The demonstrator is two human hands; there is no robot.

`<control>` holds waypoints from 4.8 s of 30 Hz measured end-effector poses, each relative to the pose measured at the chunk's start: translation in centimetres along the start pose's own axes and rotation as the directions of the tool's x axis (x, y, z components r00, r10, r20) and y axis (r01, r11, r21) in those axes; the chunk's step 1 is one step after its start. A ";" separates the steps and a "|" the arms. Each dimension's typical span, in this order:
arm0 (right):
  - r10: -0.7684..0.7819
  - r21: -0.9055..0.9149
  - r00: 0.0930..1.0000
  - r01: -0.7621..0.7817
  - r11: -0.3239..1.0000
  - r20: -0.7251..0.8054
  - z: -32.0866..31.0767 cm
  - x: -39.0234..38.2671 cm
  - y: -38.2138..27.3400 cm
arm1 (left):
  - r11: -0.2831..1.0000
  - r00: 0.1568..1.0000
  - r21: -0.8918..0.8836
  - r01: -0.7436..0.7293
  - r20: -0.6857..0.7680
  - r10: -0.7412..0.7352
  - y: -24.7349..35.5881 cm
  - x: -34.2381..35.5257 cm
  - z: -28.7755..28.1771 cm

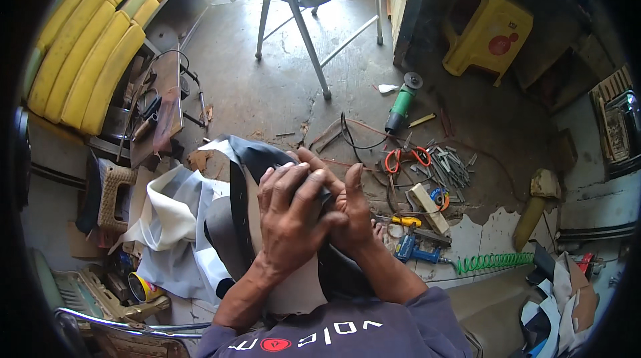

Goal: The person reupholsters a furniture component by stretching black vinyl fabric over a foam and wood base, securing the fabric with a pneumatic stapler, and trimming the excess fabric with scissors.

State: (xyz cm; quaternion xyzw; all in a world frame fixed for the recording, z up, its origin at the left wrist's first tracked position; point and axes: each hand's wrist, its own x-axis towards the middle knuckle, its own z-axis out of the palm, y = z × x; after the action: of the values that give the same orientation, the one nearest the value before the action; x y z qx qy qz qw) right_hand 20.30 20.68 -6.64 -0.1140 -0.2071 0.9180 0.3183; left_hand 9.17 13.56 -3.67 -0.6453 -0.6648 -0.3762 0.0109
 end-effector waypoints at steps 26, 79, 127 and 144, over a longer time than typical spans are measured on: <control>-0.141 -0.444 0.728 -0.547 -0.709 -0.671 -29.4 -21.5 2.5 | 0.995 0.995 -0.101 -0.026 0.094 0.036 -2.0 -6.2 2.5; 0.167 -0.823 0.967 0.253 -0.509 0.193 0.8 -6.6 -8.8 | 0.953 0.973 -0.265 0.148 -0.133 -0.188 -1.5 -7.9 3.6; -0.064 -0.914 0.994 0.060 -0.402 0.094 0.3 -14.2 -2.0 | 0.916 0.973 -0.360 0.178 0.203 -0.110 -3.0 -10.2 -1.0; -0.346 -0.811 0.877 -0.454 -0.370 -0.334 -14.5 -17.0 -4.8 | 0.827 0.833 -0.147 0.543 0.221 -0.508 -5.6 -4.0 -5.8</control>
State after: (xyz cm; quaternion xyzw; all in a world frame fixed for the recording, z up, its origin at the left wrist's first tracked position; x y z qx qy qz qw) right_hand 40.90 17.82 -16.08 -0.5540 -0.7799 0.2833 0.0680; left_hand 2.24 7.84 -4.29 -0.4643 -0.7733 -0.3734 -0.2167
